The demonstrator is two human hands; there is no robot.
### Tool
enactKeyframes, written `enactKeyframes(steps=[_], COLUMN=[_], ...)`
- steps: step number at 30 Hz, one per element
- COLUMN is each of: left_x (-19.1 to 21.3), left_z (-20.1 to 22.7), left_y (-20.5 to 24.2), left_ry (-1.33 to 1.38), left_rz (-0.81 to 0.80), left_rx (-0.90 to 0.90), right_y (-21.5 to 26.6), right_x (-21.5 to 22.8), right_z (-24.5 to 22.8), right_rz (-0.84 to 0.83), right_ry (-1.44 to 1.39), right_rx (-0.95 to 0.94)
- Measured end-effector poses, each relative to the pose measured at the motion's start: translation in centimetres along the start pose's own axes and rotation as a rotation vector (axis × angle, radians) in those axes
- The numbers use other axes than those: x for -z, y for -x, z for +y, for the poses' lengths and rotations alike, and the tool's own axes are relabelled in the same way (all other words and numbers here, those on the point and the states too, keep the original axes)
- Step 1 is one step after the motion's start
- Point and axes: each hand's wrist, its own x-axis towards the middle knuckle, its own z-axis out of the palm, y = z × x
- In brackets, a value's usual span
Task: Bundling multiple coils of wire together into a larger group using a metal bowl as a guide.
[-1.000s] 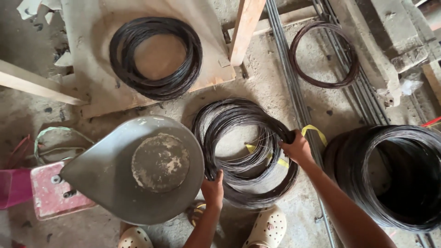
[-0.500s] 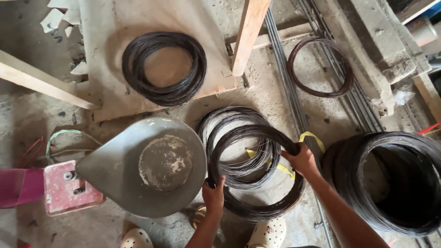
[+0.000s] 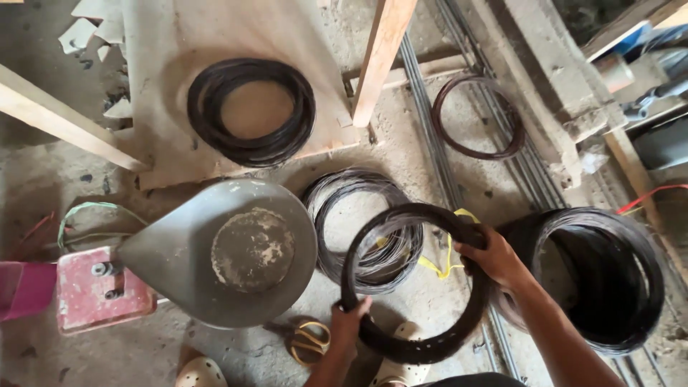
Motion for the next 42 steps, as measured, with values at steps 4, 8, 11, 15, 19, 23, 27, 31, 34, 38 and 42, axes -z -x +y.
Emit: enactKeyframes(steps=[4, 8, 11, 15, 19, 23, 27, 31, 34, 38, 42], left_x=[-0.7, -4.2, -6.0, -7.2, -7.5, -4.9, -0.4, 2.8, 8.7, 13.9, 19.0], left_z=[-1.3, -4.2, -3.4, -0.4, 2.4, 7.5, 12.5, 16.5, 20.9, 24.0, 24.8], left_y=[2.7, 2.6, 4.7, 11.4, 17.2, 23.3, 27.0, 26.8, 31.4, 33.7, 37.8], left_ry=[-0.358, -0.383, -0.594, 0.106, 0.163, -0.223, 0.093, 0.392, 0.316, 0.432, 0.418], left_rz=[-0.193, -0.263, -0.457, -0.644, -0.785, -0.679, -0.722, -0.722, -0.456, -0.449, -0.337], left_rx=[0.078, 0.066, 0.155, 0.19, 0.202, 0.087, -0.063, -0.339, -0.752, -0.895, -1.009], right_y=[2.5, 8.2, 11.9, 18.7, 25.4, 30.9, 34.4, 33.4, 39.9, 39.3, 39.1], right_x=[1.4, 3.9, 6.2, 9.4, 12.1, 12.8, 12.8, 13.6, 7.2, 3.6, 0.1], right_z=[0.0, -3.4, -4.0, -5.1, -6.4, -6.1, -5.3, -3.4, -9.2, -10.5, -12.1], right_rz=[0.012, -0.08, 0.0, 0.002, 0.051, 0.095, 0.023, -0.074, 0.3, 0.092, -0.003], right_ry=[-0.17, -0.284, -0.369, -0.524, -0.48, -0.419, -0.422, -0.437, -0.424, -0.611, -0.773], right_rx=[0.122, 0.122, 0.161, 0.304, 0.473, 0.753, 0.767, 0.887, 0.96, 0.939, 0.992])
